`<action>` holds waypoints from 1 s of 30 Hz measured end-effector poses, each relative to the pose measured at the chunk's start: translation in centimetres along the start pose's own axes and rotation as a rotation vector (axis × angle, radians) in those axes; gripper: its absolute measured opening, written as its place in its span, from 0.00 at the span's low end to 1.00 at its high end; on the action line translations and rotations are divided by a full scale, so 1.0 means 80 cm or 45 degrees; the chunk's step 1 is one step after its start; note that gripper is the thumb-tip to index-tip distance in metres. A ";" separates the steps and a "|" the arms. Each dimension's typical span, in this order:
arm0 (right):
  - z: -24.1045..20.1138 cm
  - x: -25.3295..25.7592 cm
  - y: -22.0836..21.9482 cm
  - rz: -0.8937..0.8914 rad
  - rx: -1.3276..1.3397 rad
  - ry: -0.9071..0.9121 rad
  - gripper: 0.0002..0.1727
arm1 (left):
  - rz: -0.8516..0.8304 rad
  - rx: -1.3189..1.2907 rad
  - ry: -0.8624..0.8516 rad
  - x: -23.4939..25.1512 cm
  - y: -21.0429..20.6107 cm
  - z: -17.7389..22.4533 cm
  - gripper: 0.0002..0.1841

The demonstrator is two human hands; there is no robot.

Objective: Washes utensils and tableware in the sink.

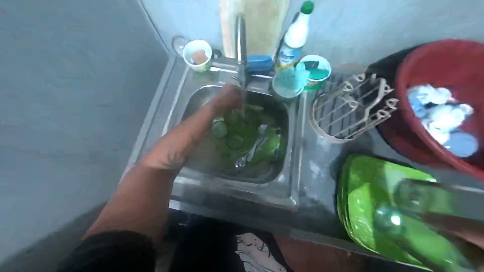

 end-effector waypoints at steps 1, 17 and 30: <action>-0.036 0.037 -0.019 0.021 -0.039 0.066 0.17 | -0.032 0.030 0.001 -0.007 0.006 -0.002 0.14; -0.370 0.415 -0.456 -0.802 -0.149 0.570 0.17 | -0.081 0.095 0.145 -0.146 0.124 -0.155 0.19; -0.327 0.357 -0.405 -0.132 0.230 0.438 0.12 | -0.302 0.653 -0.194 -0.129 -0.010 -0.121 0.16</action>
Point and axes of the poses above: each hand's wrist, its own x-axis towards the middle knuckle, its own y-axis out of the back of the hand, z = x × y, the point moved 7 cm from there along x, towards the middle knuckle, and after that the axes turned 2 degrees about z, right-handed, at the moved point
